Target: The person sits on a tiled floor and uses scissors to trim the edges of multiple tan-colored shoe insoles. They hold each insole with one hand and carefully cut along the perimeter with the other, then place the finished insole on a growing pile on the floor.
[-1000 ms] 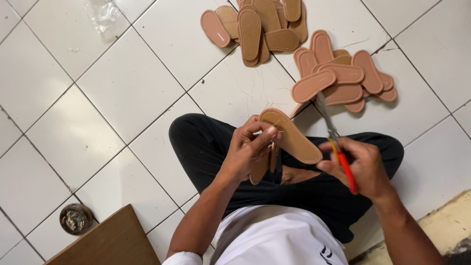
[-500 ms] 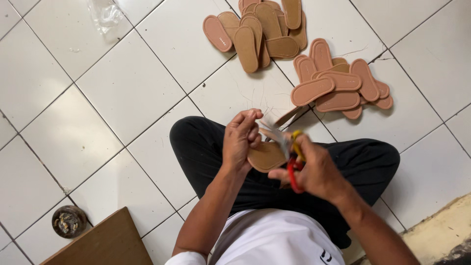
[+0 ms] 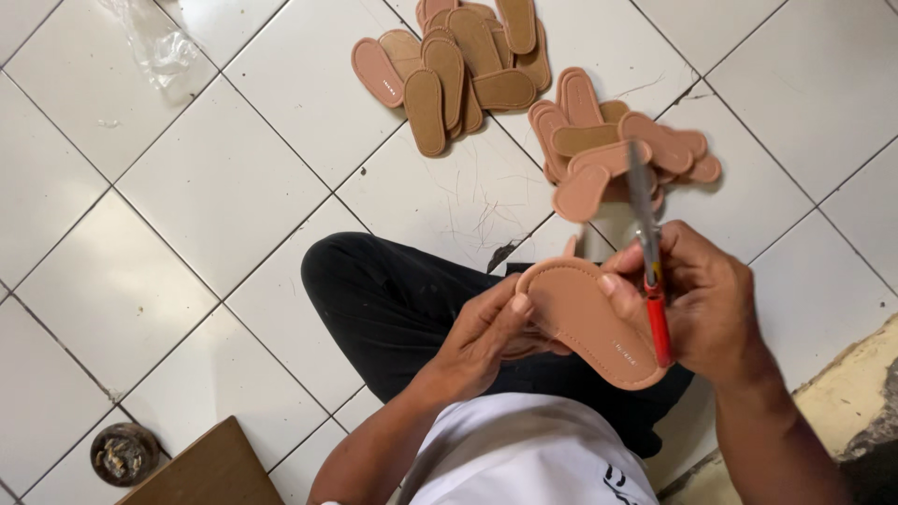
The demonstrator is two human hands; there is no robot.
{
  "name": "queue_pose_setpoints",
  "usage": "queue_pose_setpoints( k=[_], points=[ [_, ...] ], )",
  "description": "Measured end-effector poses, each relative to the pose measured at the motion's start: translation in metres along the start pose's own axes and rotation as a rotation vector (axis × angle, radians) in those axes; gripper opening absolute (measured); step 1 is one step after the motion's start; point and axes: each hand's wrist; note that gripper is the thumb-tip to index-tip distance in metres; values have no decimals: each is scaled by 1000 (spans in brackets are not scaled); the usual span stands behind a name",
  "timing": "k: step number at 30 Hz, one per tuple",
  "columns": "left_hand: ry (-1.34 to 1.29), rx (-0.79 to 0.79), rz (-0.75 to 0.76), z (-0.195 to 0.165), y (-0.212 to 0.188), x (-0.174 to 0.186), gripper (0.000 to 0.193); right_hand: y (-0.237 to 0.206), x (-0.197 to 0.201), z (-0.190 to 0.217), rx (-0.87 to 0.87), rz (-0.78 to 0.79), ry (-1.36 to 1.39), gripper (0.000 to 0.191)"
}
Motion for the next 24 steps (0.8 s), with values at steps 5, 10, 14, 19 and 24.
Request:
queue_pose_setpoints(
  k=[5, 10, 14, 19, 24],
  points=[
    [4, -104, -98, -6, 18, 15, 51, -14, 20, 1, 150, -19, -437, 32],
    [-164, -167, -193, -12, 31, 38, 49, -52, 25, -35, -359, 469, 514, 85],
    [-161, -104, -265, -14, 33, 40, 46, -75, 13, -75, -548, 666, 687, 112],
    [-128, -145, -217, -14, 34, 37, 45, -82, 13, -89, -615, 671, 797, 111],
    [-100, -150, -206, -12, 33, 38, 44, -78, 13, -86, -661, 647, 809, 112]
  ],
)
Point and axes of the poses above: each hand's wrist, its own y-axis towards the middle knuckle, its own x-axis out of the back of the hand, z = x × y, and after that the axes turned 9 degrees about x, right-handed
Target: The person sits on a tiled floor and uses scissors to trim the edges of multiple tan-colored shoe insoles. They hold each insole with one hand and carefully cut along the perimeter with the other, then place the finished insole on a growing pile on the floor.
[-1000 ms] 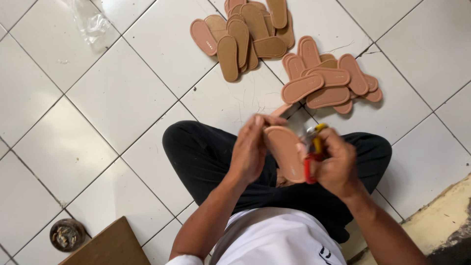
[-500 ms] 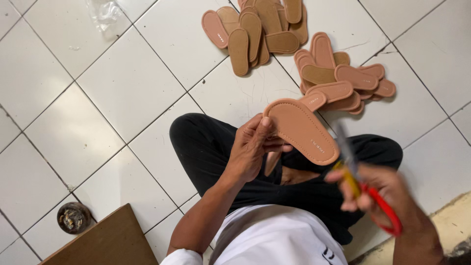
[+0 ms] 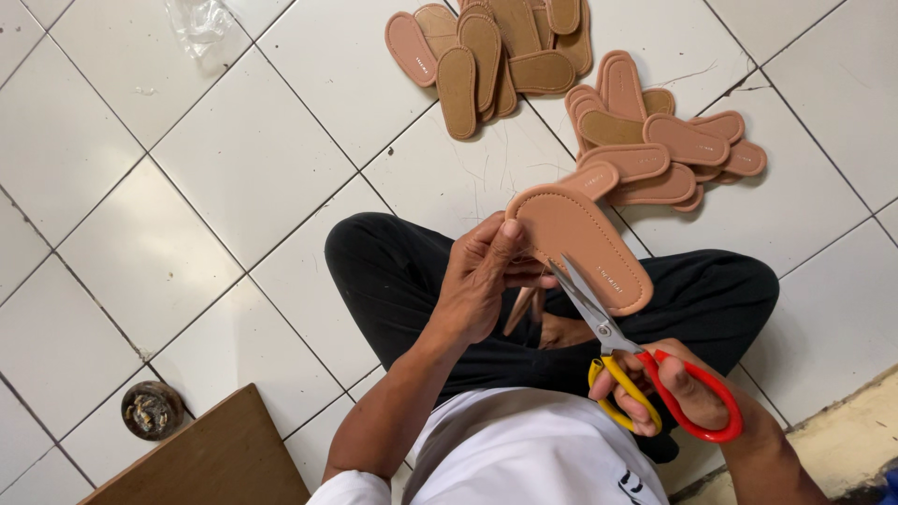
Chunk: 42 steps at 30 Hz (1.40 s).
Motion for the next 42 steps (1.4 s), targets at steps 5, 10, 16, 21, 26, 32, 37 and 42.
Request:
queue_pose_setpoints(
  k=[5, 10, 16, 21, 26, 32, 37, 42],
  points=[
    [14, 13, -8, 1, 0, 0, 44, 1, 0, 0, -75, -34, 42, 115],
    [7, 3, -28, -2, 0, -1, 45, 3, 0, 0, -52, -40, 33, 111],
    [79, 21, -16, -8, -3, -4, 46, 4, -2, 6, -40, -7, 45, 108],
    [80, 29, -3, -10, -2, -2, 44, 10, -7, 7, 15, -28, -78, 107],
    [85, 27, -16, -9, 2, -3, 42, 8, -5, 4, 47, -20, -83, 107],
    [36, 30, 14, -8, 0, -4, 43, 9, 3, -15, 24, -39, 86, 111],
    [7, -14, -21, -7, 0, -4, 42, 10, 3, -18, 1, -169, -98, 107],
    [-44, 1, -35, -6, 0, -5, 42, 13, -5, -7, 45, -80, 0, 109]
  ],
)
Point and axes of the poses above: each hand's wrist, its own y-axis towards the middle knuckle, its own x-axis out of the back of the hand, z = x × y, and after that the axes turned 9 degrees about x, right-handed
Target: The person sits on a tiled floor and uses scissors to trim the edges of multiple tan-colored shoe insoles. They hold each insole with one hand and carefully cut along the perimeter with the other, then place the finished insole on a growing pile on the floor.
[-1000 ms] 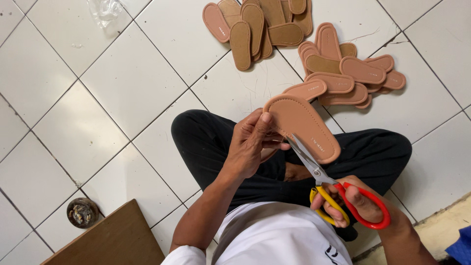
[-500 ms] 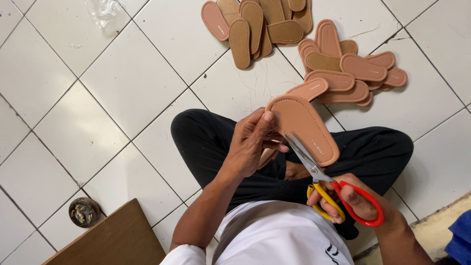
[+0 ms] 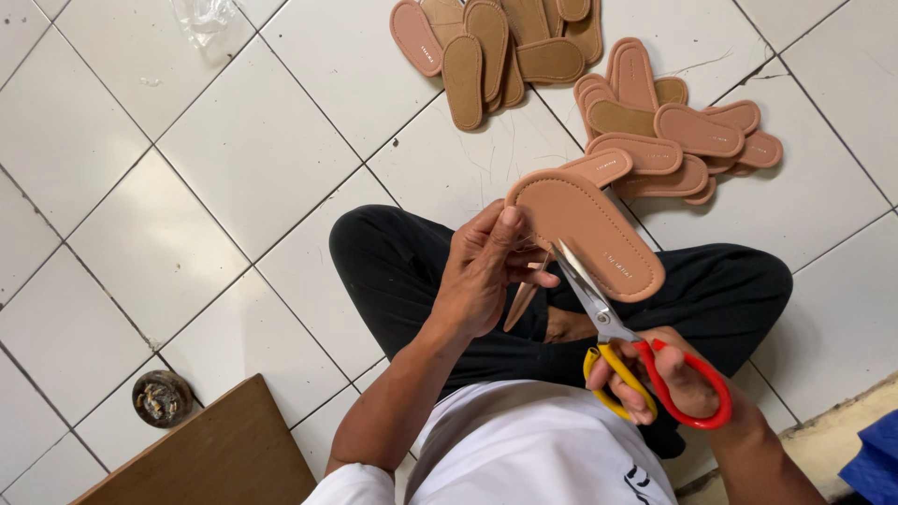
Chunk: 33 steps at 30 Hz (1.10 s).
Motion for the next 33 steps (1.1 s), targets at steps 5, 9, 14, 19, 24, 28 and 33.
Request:
queue_pose_setpoints(
  k=[5, 9, 14, 19, 24, 28, 33],
  points=[
    [-12, 10, 6, -1, -2, 0, 44, 12, -2, 0, -6, 69, 67, 108],
    [-7, -2, 13, -1, -2, 2, 44, 11, 2, -3, -36, 116, 122, 106],
    [48, -2, 4, 2, -2, 1, 45, 11, 3, -7, 3, 82, 69, 105],
    [50, 1, 10, 5, -3, 2, 45, 16, 8, -13, 12, 110, 125, 102],
    [55, -7, 2, 8, -1, 3, 45, 18, 11, -22, 12, 88, 108, 103],
    [26, -23, 1, 12, 1, 3, 44, 14, 9, -20, -15, -12, -73, 106],
    [-41, -5, -25, 4, 7, 7, 43, 1, 12, 1, 54, 11, -142, 110]
  ],
)
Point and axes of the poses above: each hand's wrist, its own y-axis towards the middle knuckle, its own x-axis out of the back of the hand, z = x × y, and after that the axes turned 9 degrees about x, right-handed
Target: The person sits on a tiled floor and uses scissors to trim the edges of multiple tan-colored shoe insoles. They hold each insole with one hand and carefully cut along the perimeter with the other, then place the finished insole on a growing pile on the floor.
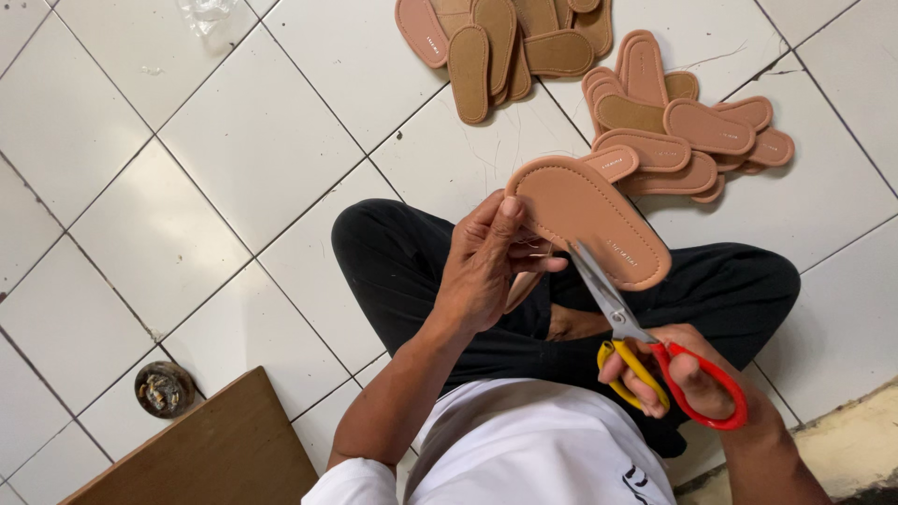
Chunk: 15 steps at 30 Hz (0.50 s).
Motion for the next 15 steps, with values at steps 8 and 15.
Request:
queue_pose_setpoints(
  k=[8, 15],
  points=[
    [62, -21, 33, -4, -2, -4, 46, 2, 0, 4, -69, 58, 66, 111],
    [84, -10, 34, -3, -3, -2, 46, -3, 8, -5, -86, 46, 107, 110]
  ],
)
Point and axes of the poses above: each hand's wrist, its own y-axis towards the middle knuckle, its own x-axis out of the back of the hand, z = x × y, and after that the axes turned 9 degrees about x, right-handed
